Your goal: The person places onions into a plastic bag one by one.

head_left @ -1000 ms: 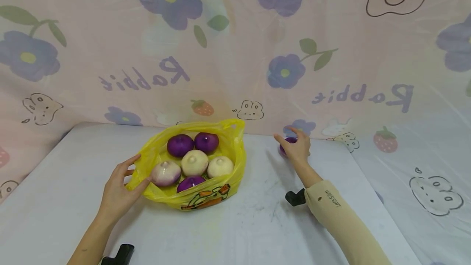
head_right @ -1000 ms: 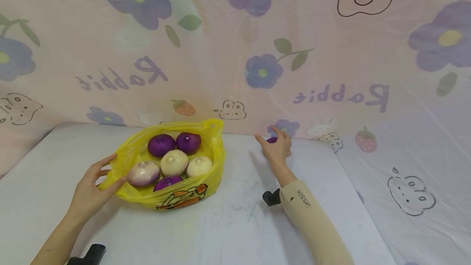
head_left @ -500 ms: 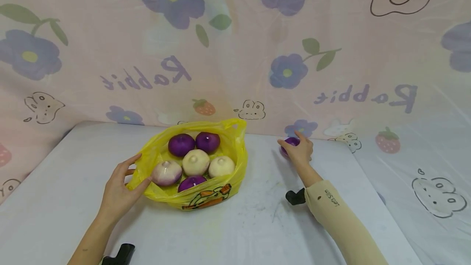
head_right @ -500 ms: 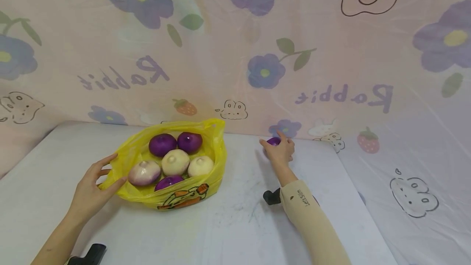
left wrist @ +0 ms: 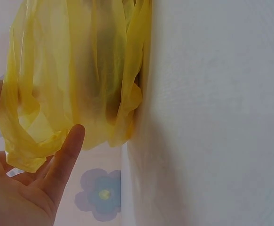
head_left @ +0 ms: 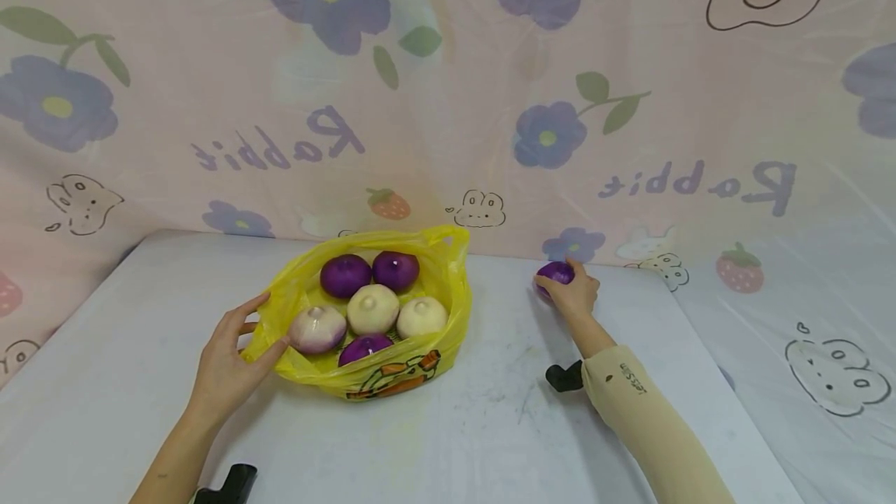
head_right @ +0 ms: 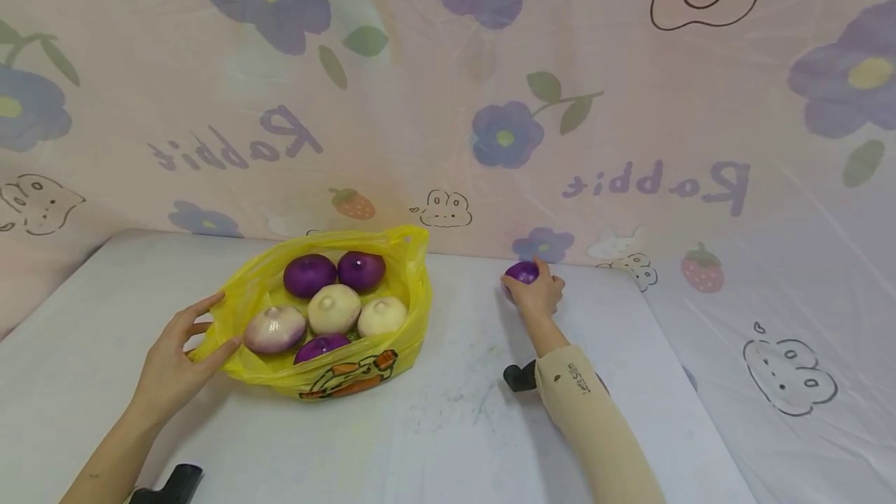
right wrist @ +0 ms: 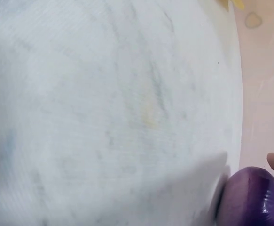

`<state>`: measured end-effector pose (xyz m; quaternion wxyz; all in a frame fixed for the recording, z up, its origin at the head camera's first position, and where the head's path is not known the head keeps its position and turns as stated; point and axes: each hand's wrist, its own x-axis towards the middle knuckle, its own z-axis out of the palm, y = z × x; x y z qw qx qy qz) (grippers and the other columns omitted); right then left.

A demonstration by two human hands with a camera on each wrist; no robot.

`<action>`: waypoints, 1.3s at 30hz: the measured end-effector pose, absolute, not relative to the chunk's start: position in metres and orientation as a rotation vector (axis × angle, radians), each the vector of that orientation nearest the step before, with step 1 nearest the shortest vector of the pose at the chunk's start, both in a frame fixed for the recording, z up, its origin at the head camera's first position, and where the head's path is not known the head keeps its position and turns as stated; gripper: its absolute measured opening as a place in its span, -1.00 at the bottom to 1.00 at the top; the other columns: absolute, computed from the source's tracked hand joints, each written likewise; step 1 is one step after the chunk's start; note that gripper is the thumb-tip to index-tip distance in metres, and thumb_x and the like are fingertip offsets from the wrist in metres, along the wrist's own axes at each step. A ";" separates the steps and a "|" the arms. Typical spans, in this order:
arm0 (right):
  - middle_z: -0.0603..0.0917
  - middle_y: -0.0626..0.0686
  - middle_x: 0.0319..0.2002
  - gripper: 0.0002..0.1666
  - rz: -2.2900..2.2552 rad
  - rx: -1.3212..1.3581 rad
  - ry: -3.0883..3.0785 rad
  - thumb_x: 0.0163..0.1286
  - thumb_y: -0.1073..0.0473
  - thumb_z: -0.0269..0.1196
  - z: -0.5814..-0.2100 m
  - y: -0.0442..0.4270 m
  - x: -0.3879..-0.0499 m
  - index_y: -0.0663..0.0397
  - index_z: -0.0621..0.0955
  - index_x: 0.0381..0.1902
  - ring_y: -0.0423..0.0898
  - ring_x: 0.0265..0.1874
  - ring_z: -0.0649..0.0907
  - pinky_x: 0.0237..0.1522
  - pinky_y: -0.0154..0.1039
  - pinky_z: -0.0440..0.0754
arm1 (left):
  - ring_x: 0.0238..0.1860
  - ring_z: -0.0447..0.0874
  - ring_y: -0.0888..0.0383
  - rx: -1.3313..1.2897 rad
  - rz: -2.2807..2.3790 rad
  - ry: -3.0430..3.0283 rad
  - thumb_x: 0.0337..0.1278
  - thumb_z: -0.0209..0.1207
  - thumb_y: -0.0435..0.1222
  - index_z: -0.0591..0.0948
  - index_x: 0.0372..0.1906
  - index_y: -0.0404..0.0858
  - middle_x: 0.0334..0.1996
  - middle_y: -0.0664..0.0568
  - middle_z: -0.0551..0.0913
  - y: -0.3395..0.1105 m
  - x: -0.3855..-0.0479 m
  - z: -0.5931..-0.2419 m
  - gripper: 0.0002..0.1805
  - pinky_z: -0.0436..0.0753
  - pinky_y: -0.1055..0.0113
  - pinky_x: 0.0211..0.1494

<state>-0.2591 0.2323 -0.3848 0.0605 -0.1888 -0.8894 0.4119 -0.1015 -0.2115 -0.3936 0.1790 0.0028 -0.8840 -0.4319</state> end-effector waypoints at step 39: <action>0.22 0.33 0.40 -0.10 1.279 -0.395 -2.627 0.19 0.08 0.34 -0.348 0.231 -0.261 0.09 0.24 0.44 0.30 0.39 0.23 0.38 0.20 0.16 | 0.01 0.44 -0.25 -0.019 -1.213 -2.483 0.00 0.31 -0.37 0.32 0.34 -0.32 0.20 -0.30 0.38 -0.212 -0.102 -0.396 -0.26 0.46 -0.31 -0.02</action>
